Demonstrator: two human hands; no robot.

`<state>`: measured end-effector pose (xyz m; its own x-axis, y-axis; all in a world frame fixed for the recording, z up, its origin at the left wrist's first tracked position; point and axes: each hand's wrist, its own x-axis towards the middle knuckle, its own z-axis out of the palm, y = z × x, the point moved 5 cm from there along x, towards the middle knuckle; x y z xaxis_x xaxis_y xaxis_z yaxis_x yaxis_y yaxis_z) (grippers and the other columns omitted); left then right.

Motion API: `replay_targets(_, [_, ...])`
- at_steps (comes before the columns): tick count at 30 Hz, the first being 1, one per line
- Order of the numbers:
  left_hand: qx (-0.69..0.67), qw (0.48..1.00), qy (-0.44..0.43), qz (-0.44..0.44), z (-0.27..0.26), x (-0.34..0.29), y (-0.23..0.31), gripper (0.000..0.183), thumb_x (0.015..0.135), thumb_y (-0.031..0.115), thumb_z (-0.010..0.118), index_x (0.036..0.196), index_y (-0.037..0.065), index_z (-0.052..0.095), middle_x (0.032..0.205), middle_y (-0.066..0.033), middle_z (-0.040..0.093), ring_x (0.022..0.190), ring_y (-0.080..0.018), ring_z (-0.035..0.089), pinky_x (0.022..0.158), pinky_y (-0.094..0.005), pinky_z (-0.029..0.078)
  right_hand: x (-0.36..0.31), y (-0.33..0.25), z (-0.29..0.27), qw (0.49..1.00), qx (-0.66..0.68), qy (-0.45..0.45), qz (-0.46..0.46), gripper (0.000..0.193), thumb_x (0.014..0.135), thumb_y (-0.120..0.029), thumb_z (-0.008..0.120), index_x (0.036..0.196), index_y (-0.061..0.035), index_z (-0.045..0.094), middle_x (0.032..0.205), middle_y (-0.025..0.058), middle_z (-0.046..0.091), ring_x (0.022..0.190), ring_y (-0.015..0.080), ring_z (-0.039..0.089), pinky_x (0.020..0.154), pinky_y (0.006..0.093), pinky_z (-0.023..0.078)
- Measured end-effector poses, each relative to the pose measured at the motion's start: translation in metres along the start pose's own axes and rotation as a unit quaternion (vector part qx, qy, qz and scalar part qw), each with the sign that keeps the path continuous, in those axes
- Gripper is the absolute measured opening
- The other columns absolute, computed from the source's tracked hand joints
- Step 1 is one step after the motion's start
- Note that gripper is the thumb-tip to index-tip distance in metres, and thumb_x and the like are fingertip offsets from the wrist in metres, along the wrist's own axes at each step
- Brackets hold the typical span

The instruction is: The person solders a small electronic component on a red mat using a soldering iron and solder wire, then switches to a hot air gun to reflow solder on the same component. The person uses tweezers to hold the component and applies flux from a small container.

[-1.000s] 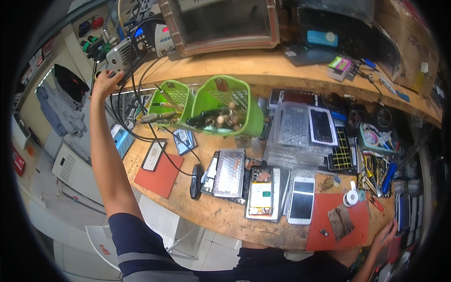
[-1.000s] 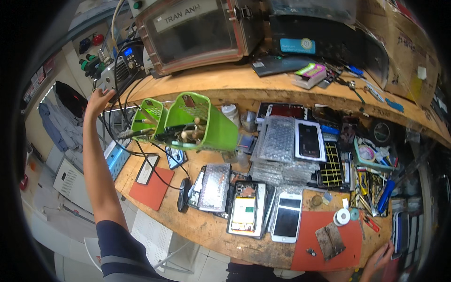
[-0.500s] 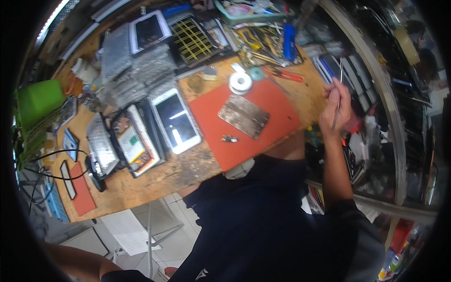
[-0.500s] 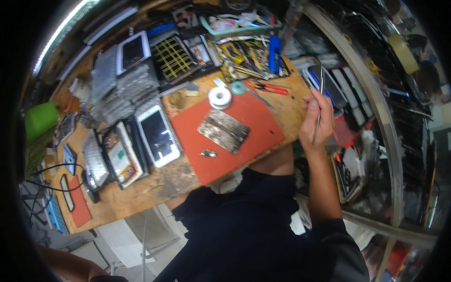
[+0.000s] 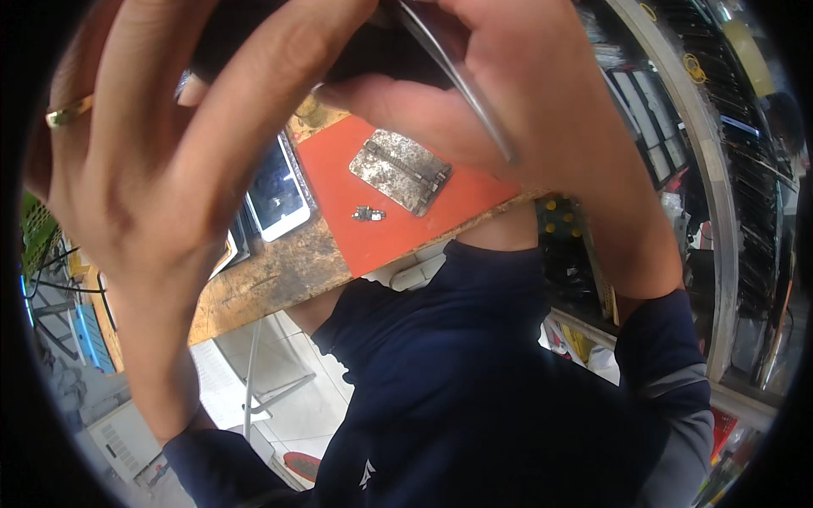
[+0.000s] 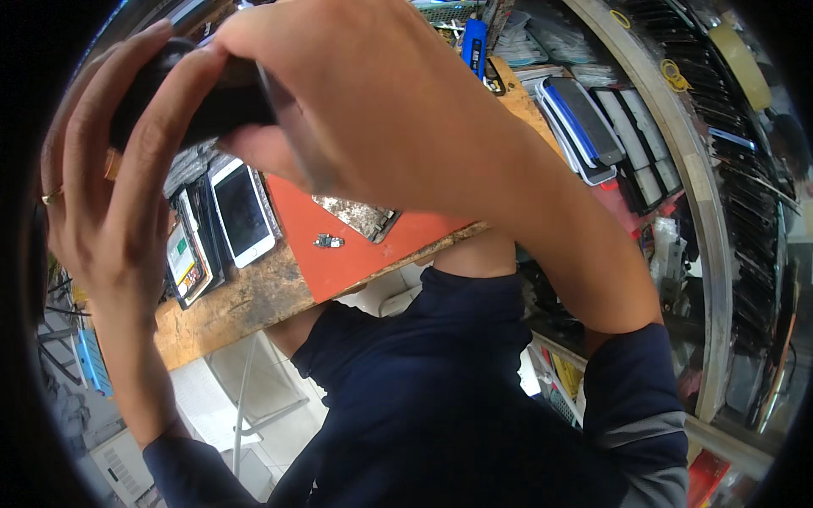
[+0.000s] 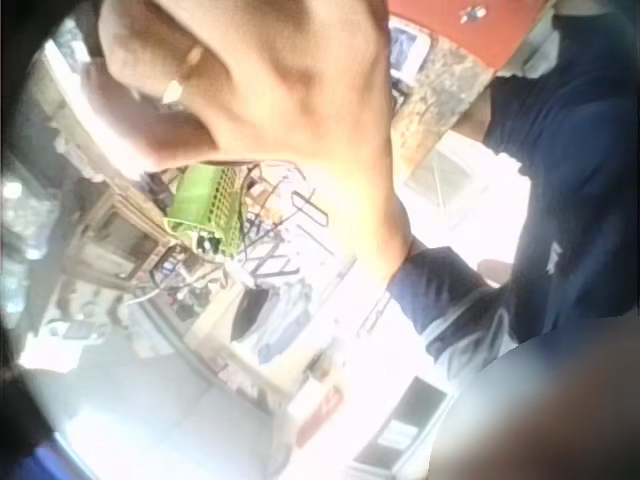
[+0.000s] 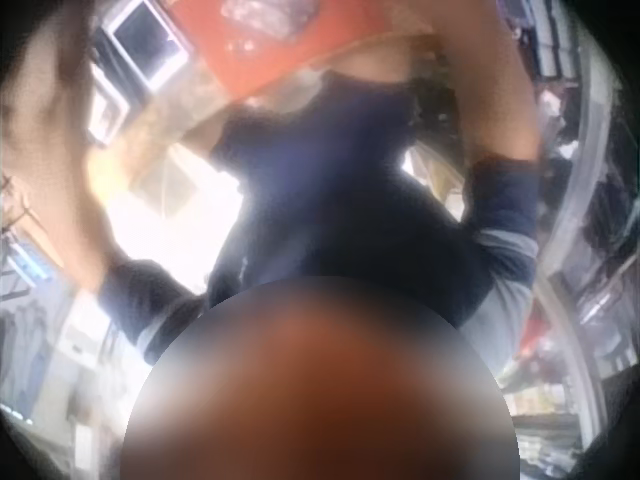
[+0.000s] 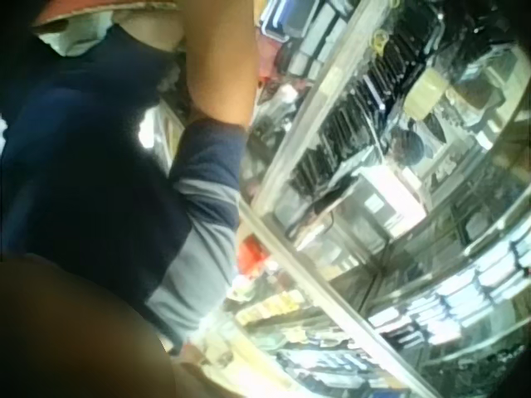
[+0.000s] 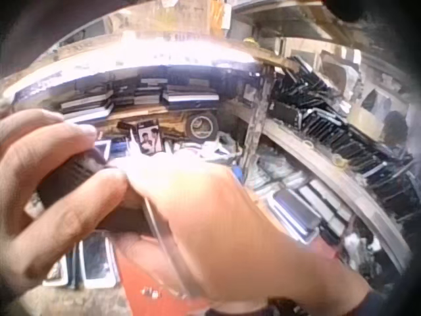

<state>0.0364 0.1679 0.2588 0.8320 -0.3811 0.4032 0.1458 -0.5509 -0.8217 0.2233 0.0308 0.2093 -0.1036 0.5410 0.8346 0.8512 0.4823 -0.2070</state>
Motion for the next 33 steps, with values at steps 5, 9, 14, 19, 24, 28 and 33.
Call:
replay_targets(5, [-0.227, 0.923, 0.044, -0.308, -0.004, 0.007, 0.074, 0.042, 0.097, 0.007, 0.084, 0.137, 0.01, 0.073, 0.126, -0.007, 0.073, 0.113, -0.0192, 0.068, 0.093, -0.0316, 0.056, 0.01, 0.025, 0.0, 0.994, 0.009, -0.096, 0.045, 0.037, 0.086, -0.02, 0.086, 0.109, 0.0036, 0.069, 0.082, 0.0201, 0.068, 0.074, 0.0385, 0.066, 0.07, 0.0454, 0.054])
replay_targets(9, [-0.601, 0.566, -0.028, -0.563, 0.047, -0.017, 0.147, 0.046, 0.087, 0.015, 0.09, 0.125, 0.002, 0.07, 0.109, -0.0108, 0.073, 0.095, -0.0224, 0.066, 0.081, -0.0325, 0.051, 0.012, 0.029, 0.032, 0.99, 0.081, -0.104, 0.044, 0.036, 0.071, -0.019, 0.089, 0.096, 0.001, 0.072, 0.085, 0.0194, 0.073, 0.077, 0.0399, 0.072, 0.075, 0.0448, 0.058])
replay_targets(14, [-0.504, 0.594, 0.038, -0.626, 0.05, -0.067, 0.152, 0.046, 0.103, 0.034, 0.08, 0.129, -0.001, 0.066, 0.116, -0.0095, 0.071, 0.103, -0.0183, 0.068, 0.091, -0.0327, 0.053, -0.013, 0.028, 0.035, 0.992, 0.116, -0.04, 0.01, 0.034, 0.059, -0.011, 0.092, 0.087, -0.0027, 0.074, 0.085, 0.0134, 0.073, 0.08, 0.0353, 0.074, 0.076, 0.0429, 0.06])
replay_targets(19, [-0.457, 0.406, 0.254, -0.749, 0.025, -0.156, 0.133, 0.054, 0.114, 0.049, 0.064, 0.134, -0.001, 0.064, 0.125, -0.014, 0.072, 0.116, -0.0234, 0.072, 0.106, -0.0389, 0.058, -0.099, 0.031, 0.039, 0.976, 0.079, -0.109, 0.171, 0.028, 0.075, -0.003, 0.092, 0.098, -0.0049, 0.076, 0.084, 0.0098, 0.064, 0.073, 0.0284, 0.064, 0.064, 0.0403, 0.05])
replay_targets(24, [-0.394, 0.365, 0.333, -0.775, 0.017, -0.204, 0.155, 0.066, 0.114, 0.062, 0.055, 0.135, 0.0, 0.064, 0.126, -0.014, 0.074, 0.118, -0.0238, 0.073, 0.11, -0.0388, 0.058, -0.15, -0.021, 0.09, 0.965, -0.03, -0.185, 0.185, 0.022, 0.08, -0.016, 0.088, 0.095, -0.0078, 0.075, 0.084, 0.0045, 0.05, 0.074, 0.0232, 0.053, 0.066, 0.0386, 0.039])
replay_targets(28, [-0.382, 0.319, 0.326, -0.804, 0.026, -0.209, 0.166, 0.067, 0.116, 0.061, 0.05, 0.138, -0.001, 0.062, 0.128, -0.0162, 0.073, 0.118, -0.0249, 0.072, 0.11, -0.0411, 0.058, -0.15, -0.027, 0.118, 0.957, -0.084, -0.218, 0.169, 0.013, 0.087, -0.016, 0.077, 0.086, -0.0065, 0.069, 0.088, 0.0052, 0.052, 0.082, 0.0225, 0.054, 0.073, 0.0396, 0.04])
replay_targets(33, [-0.369, 0.346, 0.314, -0.803, 0.026, -0.189, 0.181, 0.068, 0.117, 0.06, 0.047, 0.143, -0.001, 0.057, 0.131, -0.0171, 0.07, 0.123, -0.0291, 0.07, 0.113, -0.0464, 0.056, -0.14, -0.006, 0.117, 0.945, -0.013, -0.287, 0.157, 0.012, 0.088, -0.016, 0.077, 0.091, -0.0056, 0.072, 0.09, 0.006, 0.054, 0.088, 0.0231, 0.056, 0.077, 0.0416, 0.041])
